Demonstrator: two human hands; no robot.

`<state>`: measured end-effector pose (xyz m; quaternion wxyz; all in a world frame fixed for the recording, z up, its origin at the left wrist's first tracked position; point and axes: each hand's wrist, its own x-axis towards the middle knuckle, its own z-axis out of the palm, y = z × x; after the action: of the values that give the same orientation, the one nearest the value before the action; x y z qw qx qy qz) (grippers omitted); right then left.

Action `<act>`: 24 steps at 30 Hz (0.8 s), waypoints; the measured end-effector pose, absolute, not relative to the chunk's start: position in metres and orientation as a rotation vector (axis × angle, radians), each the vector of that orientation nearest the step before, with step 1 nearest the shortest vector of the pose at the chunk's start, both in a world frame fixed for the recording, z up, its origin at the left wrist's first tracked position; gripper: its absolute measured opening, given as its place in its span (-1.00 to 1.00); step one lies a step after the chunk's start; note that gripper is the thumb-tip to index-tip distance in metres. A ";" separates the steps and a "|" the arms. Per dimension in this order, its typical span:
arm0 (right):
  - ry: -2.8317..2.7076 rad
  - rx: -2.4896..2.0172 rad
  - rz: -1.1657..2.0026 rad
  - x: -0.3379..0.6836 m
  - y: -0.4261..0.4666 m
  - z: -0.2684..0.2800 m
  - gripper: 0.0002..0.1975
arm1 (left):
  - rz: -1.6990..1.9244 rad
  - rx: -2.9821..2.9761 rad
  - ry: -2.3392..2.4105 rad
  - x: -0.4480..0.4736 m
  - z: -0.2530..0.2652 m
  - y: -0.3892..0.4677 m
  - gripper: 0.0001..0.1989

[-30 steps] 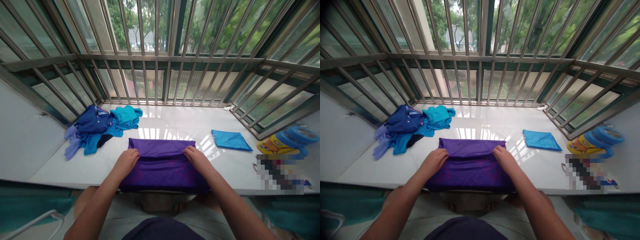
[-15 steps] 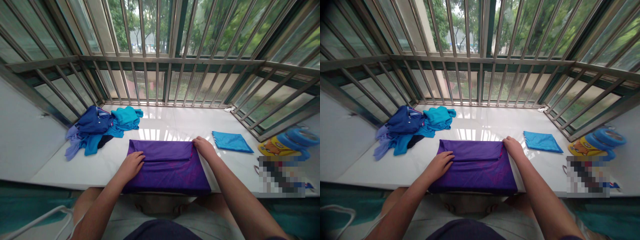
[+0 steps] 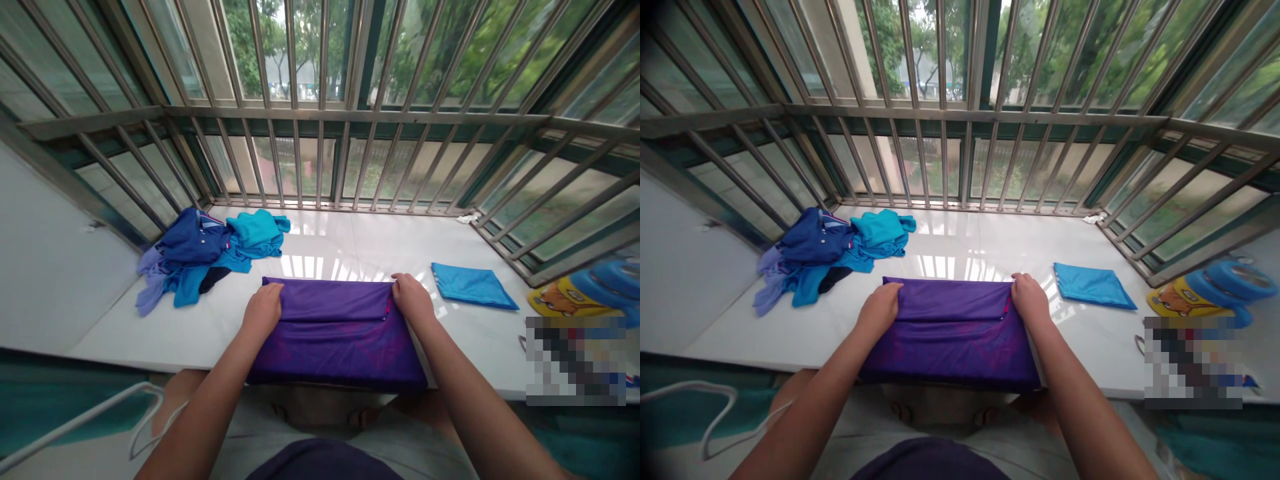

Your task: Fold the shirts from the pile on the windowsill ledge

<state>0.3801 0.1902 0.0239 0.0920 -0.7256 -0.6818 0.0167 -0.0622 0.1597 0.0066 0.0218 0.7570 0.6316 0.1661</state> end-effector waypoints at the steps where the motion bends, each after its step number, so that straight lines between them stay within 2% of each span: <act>1: -1.982 -2.181 0.064 0.378 0.192 0.023 -0.60 | 0.497 2.273 2.088 -0.062 0.009 0.167 -0.61; 5: -1.890 -2.237 0.154 0.377 0.204 0.017 -0.60 | 0.415 2.050 2.368 -0.065 0.016 0.194 -0.56; 8: -1.864 -2.205 0.176 0.381 0.209 0.012 -0.72 | 0.348 2.031 2.325 -0.070 0.015 0.205 -0.70; 14: -1.839 -2.150 0.120 0.384 0.208 0.008 -0.67 | 0.329 2.079 2.269 -0.082 0.007 0.198 -0.74; 18: -1.911 -2.068 0.059 0.379 0.202 0.010 -0.60 | 0.432 2.161 2.266 -0.088 0.006 0.194 -0.68; 21: -2.106 -1.916 0.058 0.370 0.195 0.001 -0.46 | 0.613 2.298 2.092 -0.090 0.002 0.197 -0.61; 24: -2.294 -1.910 0.152 0.364 0.189 -0.014 -0.33 | 0.530 2.411 1.837 -0.090 -0.011 0.199 -0.51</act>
<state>0.3635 0.1887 -0.0144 0.0763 -0.6370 -0.7654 0.0509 -0.0896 0.1990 -0.0107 0.0324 0.7831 0.5967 0.1721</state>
